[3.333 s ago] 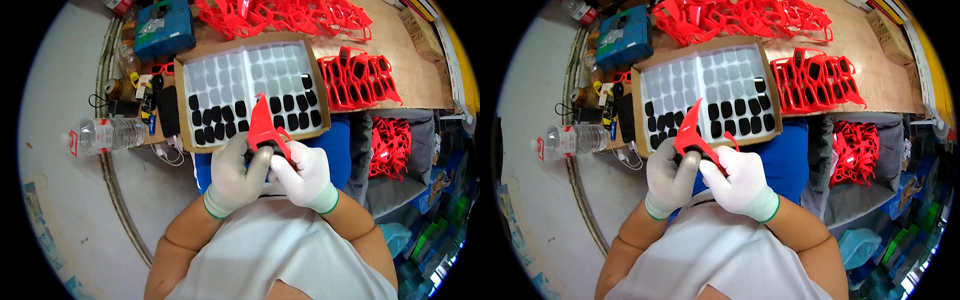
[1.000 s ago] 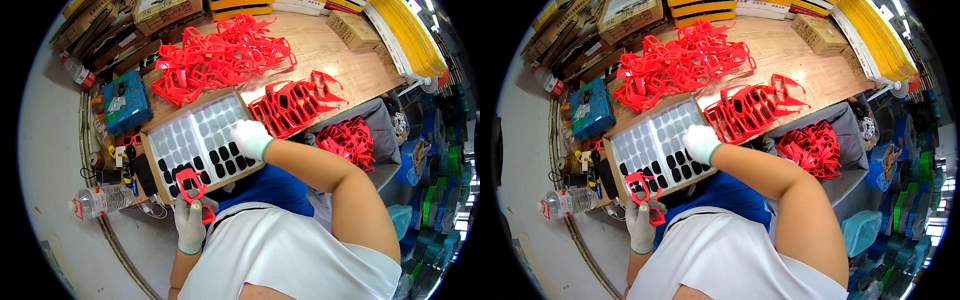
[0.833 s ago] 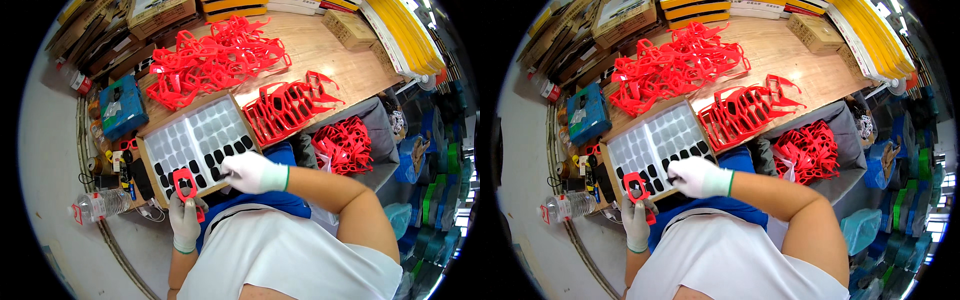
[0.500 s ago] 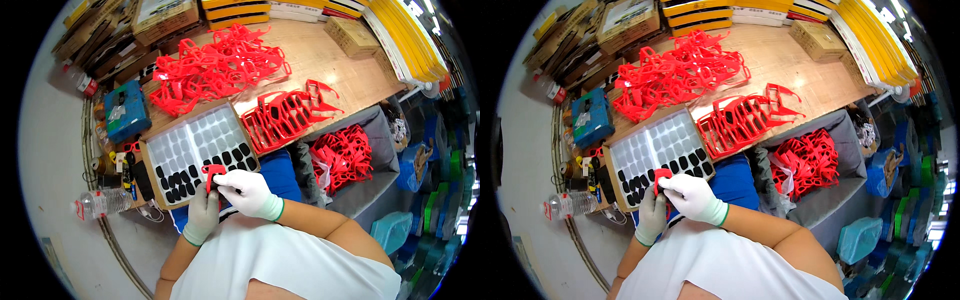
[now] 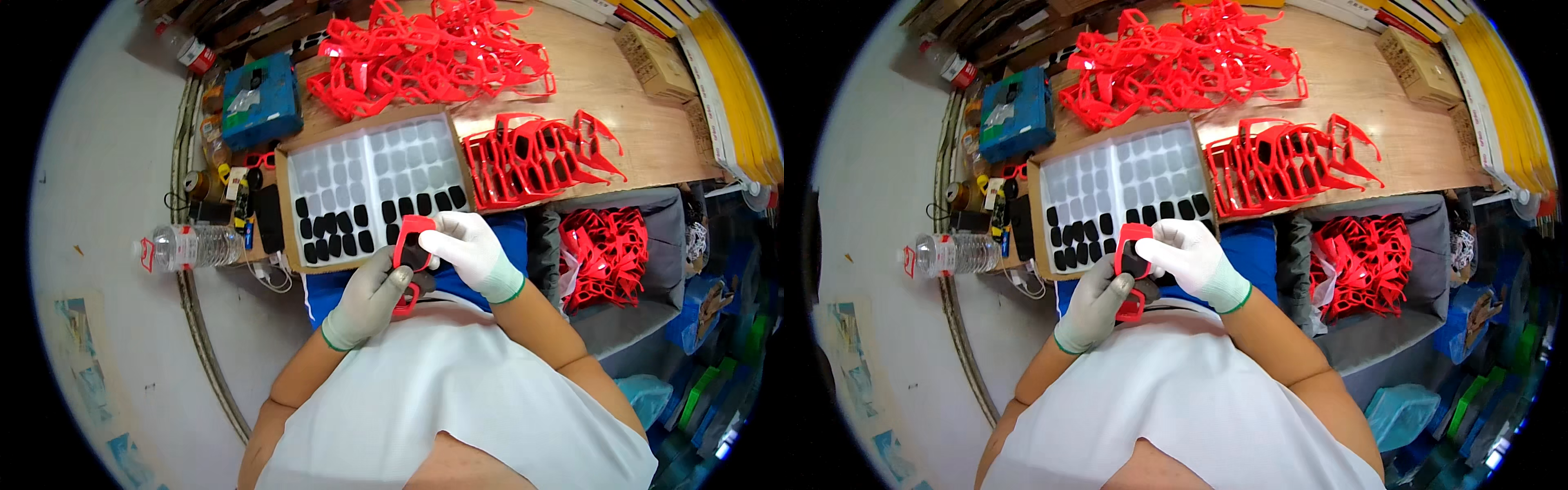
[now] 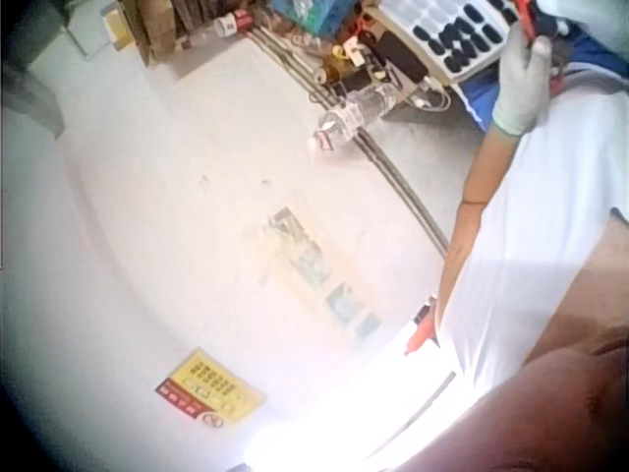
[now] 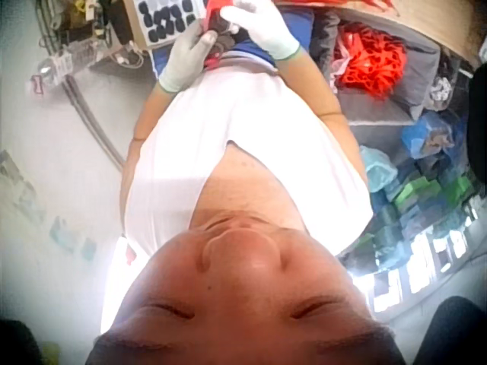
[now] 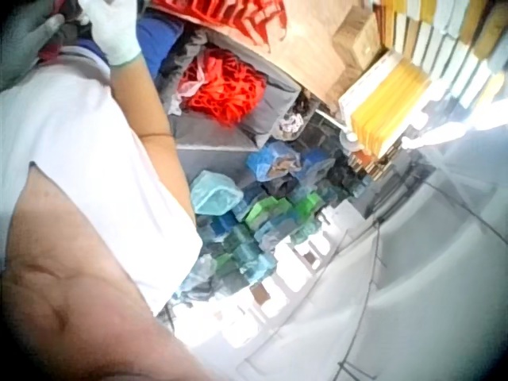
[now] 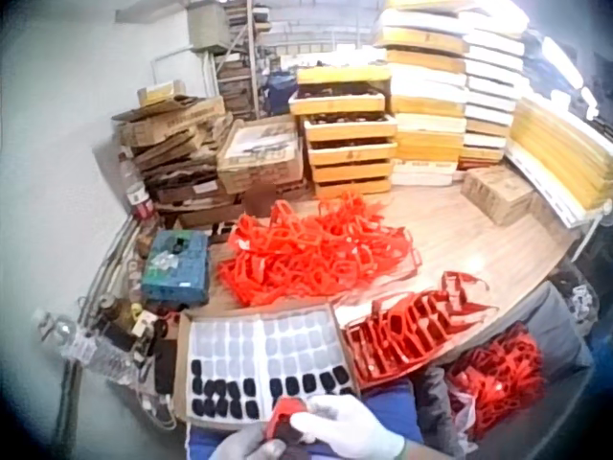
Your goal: The person inserts black lenses into red plastic frames one at a time. They pick up a frame, press a lens into each side, and place the completed pair on the table. The process repeats with multiple frames and lenses.
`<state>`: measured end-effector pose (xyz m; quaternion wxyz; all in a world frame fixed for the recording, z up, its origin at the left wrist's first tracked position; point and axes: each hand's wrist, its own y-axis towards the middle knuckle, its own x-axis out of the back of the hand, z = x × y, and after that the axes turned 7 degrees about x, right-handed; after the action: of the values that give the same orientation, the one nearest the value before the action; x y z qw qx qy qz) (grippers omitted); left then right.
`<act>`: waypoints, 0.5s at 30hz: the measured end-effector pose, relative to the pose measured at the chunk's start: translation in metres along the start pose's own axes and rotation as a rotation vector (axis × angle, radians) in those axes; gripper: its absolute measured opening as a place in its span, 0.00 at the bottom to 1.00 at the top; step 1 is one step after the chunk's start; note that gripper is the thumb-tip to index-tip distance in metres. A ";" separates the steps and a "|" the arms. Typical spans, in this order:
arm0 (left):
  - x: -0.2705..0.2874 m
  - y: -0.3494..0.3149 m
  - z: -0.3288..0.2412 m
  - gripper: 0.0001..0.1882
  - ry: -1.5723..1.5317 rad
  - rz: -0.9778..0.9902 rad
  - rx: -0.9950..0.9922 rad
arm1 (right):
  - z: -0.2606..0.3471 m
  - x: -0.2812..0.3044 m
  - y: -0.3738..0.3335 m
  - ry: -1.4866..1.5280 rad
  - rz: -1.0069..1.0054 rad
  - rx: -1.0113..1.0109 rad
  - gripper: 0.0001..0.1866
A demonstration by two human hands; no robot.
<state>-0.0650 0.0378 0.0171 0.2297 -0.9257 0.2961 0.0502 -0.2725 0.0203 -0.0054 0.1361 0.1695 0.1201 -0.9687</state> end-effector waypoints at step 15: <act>-0.015 0.001 0.003 0.15 0.265 -0.216 0.041 | 0.001 0.010 -0.011 -0.162 0.027 -0.087 0.16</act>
<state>-0.0777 0.0463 0.0175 0.2117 -0.9458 0.2234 -0.1031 -0.2856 0.0276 -0.0062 0.1658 0.0861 0.1483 -0.9711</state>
